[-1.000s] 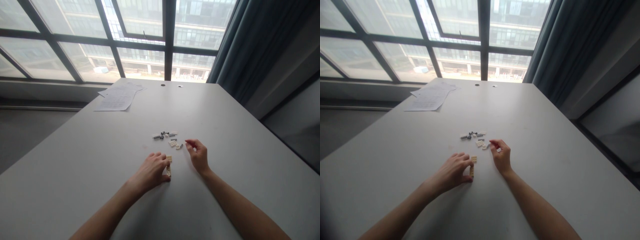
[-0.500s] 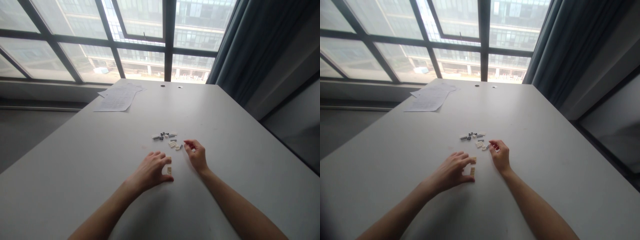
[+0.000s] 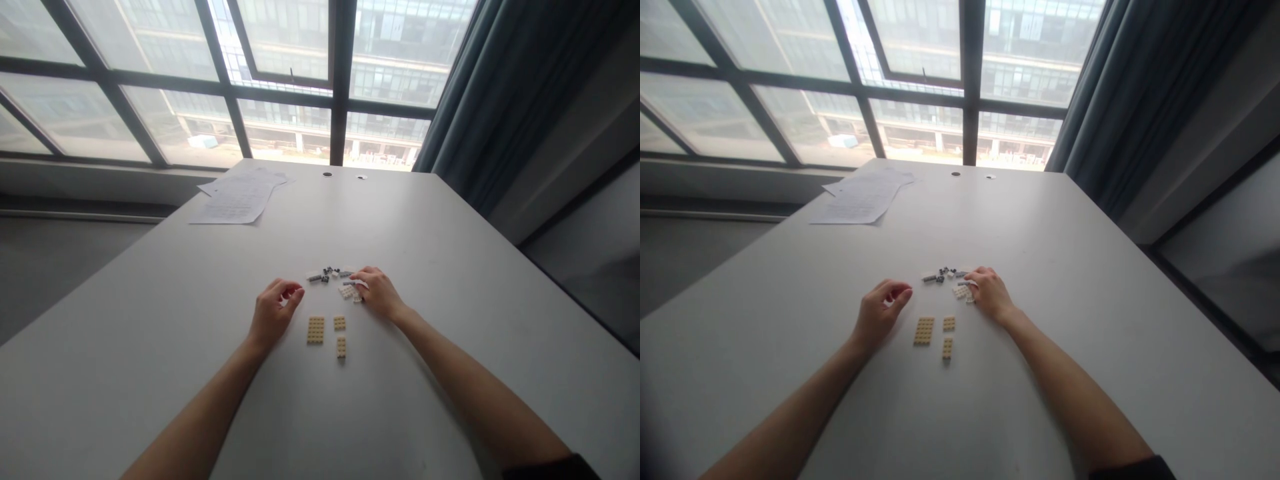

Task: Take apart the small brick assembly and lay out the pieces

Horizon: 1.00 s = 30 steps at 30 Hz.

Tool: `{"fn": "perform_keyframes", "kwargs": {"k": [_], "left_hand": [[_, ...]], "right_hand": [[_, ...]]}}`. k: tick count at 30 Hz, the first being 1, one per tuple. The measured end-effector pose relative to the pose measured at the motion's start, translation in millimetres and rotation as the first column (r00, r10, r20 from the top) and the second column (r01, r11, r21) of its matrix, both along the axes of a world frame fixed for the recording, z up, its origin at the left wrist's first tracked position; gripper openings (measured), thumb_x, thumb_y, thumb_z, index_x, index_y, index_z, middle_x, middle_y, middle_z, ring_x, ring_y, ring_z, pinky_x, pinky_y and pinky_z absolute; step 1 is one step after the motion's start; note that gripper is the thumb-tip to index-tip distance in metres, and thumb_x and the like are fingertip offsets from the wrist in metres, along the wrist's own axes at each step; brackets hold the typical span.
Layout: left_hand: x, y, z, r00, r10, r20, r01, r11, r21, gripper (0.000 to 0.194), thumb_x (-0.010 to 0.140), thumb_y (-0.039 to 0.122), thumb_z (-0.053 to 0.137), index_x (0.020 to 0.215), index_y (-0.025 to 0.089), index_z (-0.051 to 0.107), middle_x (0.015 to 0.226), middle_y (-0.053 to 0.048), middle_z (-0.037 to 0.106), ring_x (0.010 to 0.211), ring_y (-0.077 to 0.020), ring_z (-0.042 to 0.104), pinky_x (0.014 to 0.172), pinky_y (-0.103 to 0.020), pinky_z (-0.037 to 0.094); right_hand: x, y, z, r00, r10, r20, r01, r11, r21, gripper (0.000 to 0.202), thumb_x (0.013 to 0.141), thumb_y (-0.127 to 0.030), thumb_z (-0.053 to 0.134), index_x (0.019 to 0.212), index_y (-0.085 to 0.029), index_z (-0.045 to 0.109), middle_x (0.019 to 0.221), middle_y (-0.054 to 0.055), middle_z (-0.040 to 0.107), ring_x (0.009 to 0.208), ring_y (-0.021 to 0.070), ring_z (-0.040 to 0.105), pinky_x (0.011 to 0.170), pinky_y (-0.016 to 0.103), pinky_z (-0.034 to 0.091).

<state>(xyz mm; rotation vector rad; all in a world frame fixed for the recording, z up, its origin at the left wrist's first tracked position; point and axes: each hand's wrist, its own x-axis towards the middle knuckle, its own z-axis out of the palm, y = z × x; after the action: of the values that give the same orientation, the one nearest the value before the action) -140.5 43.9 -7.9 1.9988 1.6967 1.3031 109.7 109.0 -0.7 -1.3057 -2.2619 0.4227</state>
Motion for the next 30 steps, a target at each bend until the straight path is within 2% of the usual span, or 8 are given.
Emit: {"fn": "perform_keyframes", "kwargs": {"k": [3, 8, 15, 18, 21, 24, 27, 30], "left_hand": [[2.1, -1.4, 2.2, 1.000, -0.016, -0.010, 0.016, 1.000, -0.010, 0.021, 0.086, 0.034, 0.053, 0.080, 0.017, 0.065, 0.075, -0.001, 0.060, 0.070, -0.0138, 0.053, 0.070, -0.026, 0.044], [0.9, 0.3, 1.3, 0.999, 0.043, 0.027, -0.042, 0.999, -0.024, 0.022, 0.085, 0.035, 0.054, 0.079, 0.018, 0.065, 0.074, -0.001, 0.060, 0.067, -0.0138, 0.052, 0.066, -0.026, 0.044], [0.9, 0.4, 0.1, 0.998, 0.034, 0.049, -0.034, 0.999, -0.018, 0.021, 0.085, 0.034, 0.055, 0.078, 0.018, 0.065, 0.074, -0.001, 0.061, 0.067, -0.0135, 0.052, 0.065, -0.025, 0.043], [0.2, 0.8, 0.3, 0.997, 0.052, 0.064, -0.051, 0.998, -0.025, 0.020, 0.085, 0.034, 0.055, 0.078, 0.018, 0.065, 0.074, 0.000, 0.061, 0.066, -0.0134, 0.053, 0.065, -0.025, 0.043], [-0.8, 1.6, -0.2, 0.994, 0.078, 0.081, -0.076, 0.997, -0.032, 0.022, 0.085, 0.036, 0.054, 0.078, 0.018, 0.064, 0.074, -0.001, 0.061, 0.067, -0.0138, 0.054, 0.065, -0.026, 0.043], [-1.2, 1.3, -0.5, 0.993, 0.089, 0.081, -0.086, 0.996, -0.035, 0.022, 0.085, 0.036, 0.054, 0.078, 0.018, 0.064, 0.074, -0.001, 0.061, 0.067, -0.0141, 0.054, 0.064, -0.026, 0.043], [-0.9, 0.1, -0.1, 0.993, 0.086, 0.086, -0.084, 0.996, -0.029, 0.021, 0.085, 0.035, 0.054, 0.077, 0.018, 0.064, 0.073, 0.000, 0.061, 0.068, -0.0141, 0.055, 0.064, -0.026, 0.043], [-0.4, -0.9, -0.1, 0.991, 0.086, 0.099, -0.084, 0.996, -0.023, 0.020, 0.085, 0.034, 0.054, 0.077, 0.018, 0.064, 0.074, -0.001, 0.062, 0.068, -0.0140, 0.055, 0.065, -0.026, 0.043]], "right_hand": [[-8.5, 4.7, -0.2, 0.999, -0.007, 0.042, 0.007, 1.000, -0.001, 0.020, 0.084, -0.011, 0.058, 0.095, -0.021, 0.072, 0.097, 0.006, 0.067, 0.095, 0.0187, 0.059, 0.088, 0.029, 0.043], [-10.0, 8.0, -3.7, 0.997, -0.060, 0.050, 0.060, 0.998, 0.003, 0.019, 0.086, -0.011, 0.055, 0.090, -0.019, 0.072, 0.094, 0.006, 0.066, 0.090, 0.0178, 0.060, 0.085, 0.028, 0.043], [-1.8, 8.7, -4.3, 0.994, -0.086, 0.063, 0.086, 0.996, 0.003, 0.018, 0.086, -0.013, 0.055, 0.088, -0.020, 0.071, 0.092, 0.006, 0.066, 0.092, 0.0185, 0.059, 0.085, 0.029, 0.042], [-4.2, 8.7, -2.5, 0.992, -0.116, 0.058, 0.116, 0.993, 0.012, 0.015, 0.085, -0.015, 0.057, 0.093, -0.019, 0.070, 0.092, 0.006, 0.066, 0.092, 0.0195, 0.059, 0.085, 0.030, 0.042], [-19.3, 7.7, 2.1, 0.989, -0.146, 0.037, 0.145, 0.989, 0.028, 0.017, 0.086, -0.021, 0.059, 0.100, -0.018, 0.067, 0.097, 0.008, 0.065, 0.093, 0.0204, 0.058, 0.086, 0.032, 0.042], [-47.6, 4.5, 9.2, 0.991, -0.127, 0.037, 0.125, 0.990, 0.059, 0.022, 0.086, -0.033, 0.060, 0.102, -0.019, 0.066, 0.100, 0.009, 0.065, 0.095, 0.0219, 0.057, 0.086, 0.033, 0.042], [-78.6, 1.7, 15.2, 0.986, -0.108, 0.128, 0.094, 0.989, 0.112, 0.030, 0.084, -0.044, 0.062, 0.099, -0.019, 0.065, 0.097, 0.010, 0.065, 0.096, 0.0246, 0.056, 0.083, 0.034, 0.043], [-100.2, 1.9, 15.7, 0.968, -0.116, 0.220, 0.089, 0.987, 0.130, 0.033, 0.085, -0.047, 0.060, 0.095, -0.016, 0.064, 0.095, 0.013, 0.065, 0.096, 0.0271, 0.055, 0.082, 0.037, 0.042]]}}
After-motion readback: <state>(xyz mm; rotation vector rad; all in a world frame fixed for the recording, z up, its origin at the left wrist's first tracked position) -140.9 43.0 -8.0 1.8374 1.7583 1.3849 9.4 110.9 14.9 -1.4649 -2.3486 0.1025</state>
